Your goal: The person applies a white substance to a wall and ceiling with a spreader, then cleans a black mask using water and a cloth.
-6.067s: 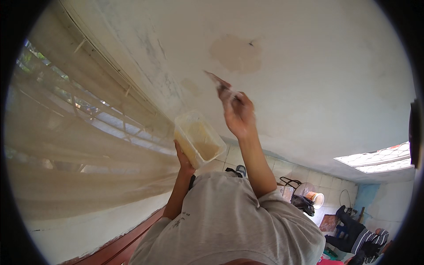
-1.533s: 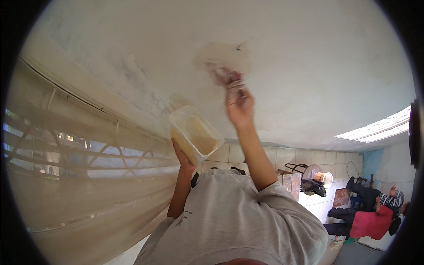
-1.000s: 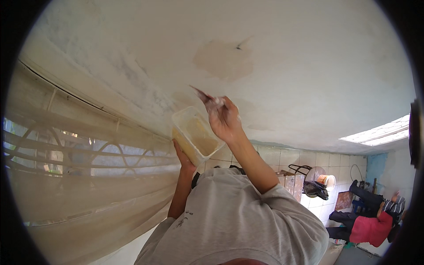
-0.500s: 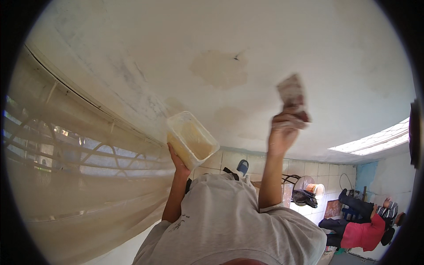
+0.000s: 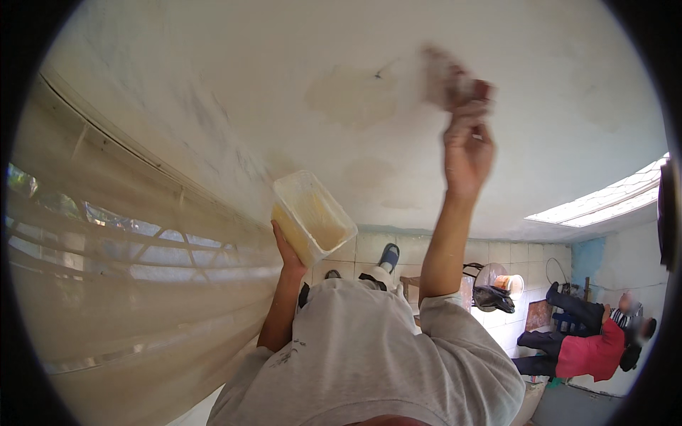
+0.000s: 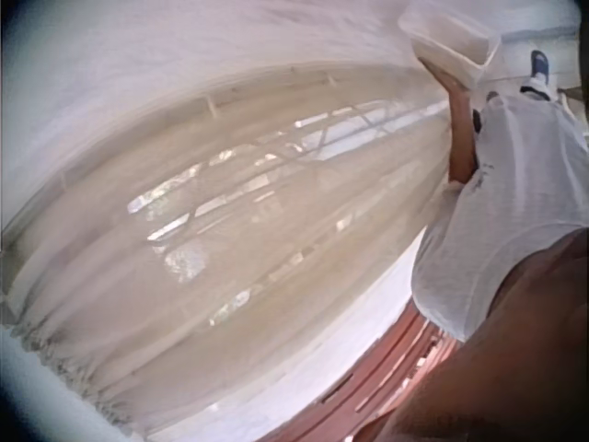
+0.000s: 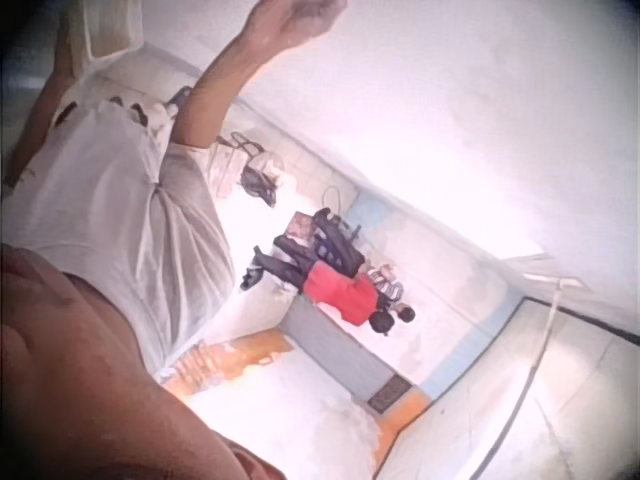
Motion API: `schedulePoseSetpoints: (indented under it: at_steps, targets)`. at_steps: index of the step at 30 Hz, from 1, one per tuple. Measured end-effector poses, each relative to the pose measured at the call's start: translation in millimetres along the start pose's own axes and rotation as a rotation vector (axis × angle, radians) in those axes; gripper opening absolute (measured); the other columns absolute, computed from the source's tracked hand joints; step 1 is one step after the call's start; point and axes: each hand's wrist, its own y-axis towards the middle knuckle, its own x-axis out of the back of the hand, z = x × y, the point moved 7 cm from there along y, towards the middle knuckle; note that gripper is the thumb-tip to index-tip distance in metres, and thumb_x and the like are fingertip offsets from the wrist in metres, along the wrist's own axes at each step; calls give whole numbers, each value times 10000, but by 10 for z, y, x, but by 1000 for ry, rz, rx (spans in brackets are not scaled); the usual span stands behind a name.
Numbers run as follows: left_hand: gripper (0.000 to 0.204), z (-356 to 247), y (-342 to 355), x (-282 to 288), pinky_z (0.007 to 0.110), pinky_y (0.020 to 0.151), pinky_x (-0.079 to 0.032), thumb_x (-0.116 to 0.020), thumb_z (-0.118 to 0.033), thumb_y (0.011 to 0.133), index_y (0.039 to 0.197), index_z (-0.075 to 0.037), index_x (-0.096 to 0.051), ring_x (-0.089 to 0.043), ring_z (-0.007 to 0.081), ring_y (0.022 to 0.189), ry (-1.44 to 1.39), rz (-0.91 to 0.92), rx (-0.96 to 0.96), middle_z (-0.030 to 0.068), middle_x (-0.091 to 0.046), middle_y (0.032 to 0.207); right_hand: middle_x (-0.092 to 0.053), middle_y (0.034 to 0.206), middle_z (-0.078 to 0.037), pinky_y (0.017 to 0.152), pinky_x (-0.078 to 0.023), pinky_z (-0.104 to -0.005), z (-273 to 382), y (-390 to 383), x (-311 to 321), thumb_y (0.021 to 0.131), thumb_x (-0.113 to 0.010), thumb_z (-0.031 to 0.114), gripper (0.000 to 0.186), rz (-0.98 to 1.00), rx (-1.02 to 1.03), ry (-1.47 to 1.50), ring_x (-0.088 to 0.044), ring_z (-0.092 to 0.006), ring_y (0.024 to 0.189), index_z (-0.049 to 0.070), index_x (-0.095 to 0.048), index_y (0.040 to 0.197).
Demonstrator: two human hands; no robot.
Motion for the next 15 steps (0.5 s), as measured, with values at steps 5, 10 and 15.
schedulePoseSetpoints:
  at_steps: [5,10,15]
  targets:
    - [830,-20,-31,12,415,1088,-441,-381,-751,966,1530,-142,-367,-492,261,1320,-15,-20,-7,86,-473,1472,-635,1123,-132,759,-579,-332,-74,-598,-372,938,-522,-17,286,120,54,-307,-665,-176,845,-49,-569,1219]
    - [812,-56,-5,-159,433,1096,-444,-372,-742,974,1523,-144,-381,-491,265,1331,-49,-60,-8,84,-478,1474,-656,1045,-51,862,-506,-321,90,-1251,611,899,-748,237,383,-127,156,-1587,-616,-163,975,-3,-623,1171]
    - [793,-55,50,-153,452,1100,-444,-354,-732,985,1527,-154,-377,-487,276,1342,-71,14,-47,82,-478,1485,-676,976,-46,739,-482,-251,-87,-1361,884,864,-717,29,158,-422,51,-1879,-611,-134,817,-28,-692,1009]
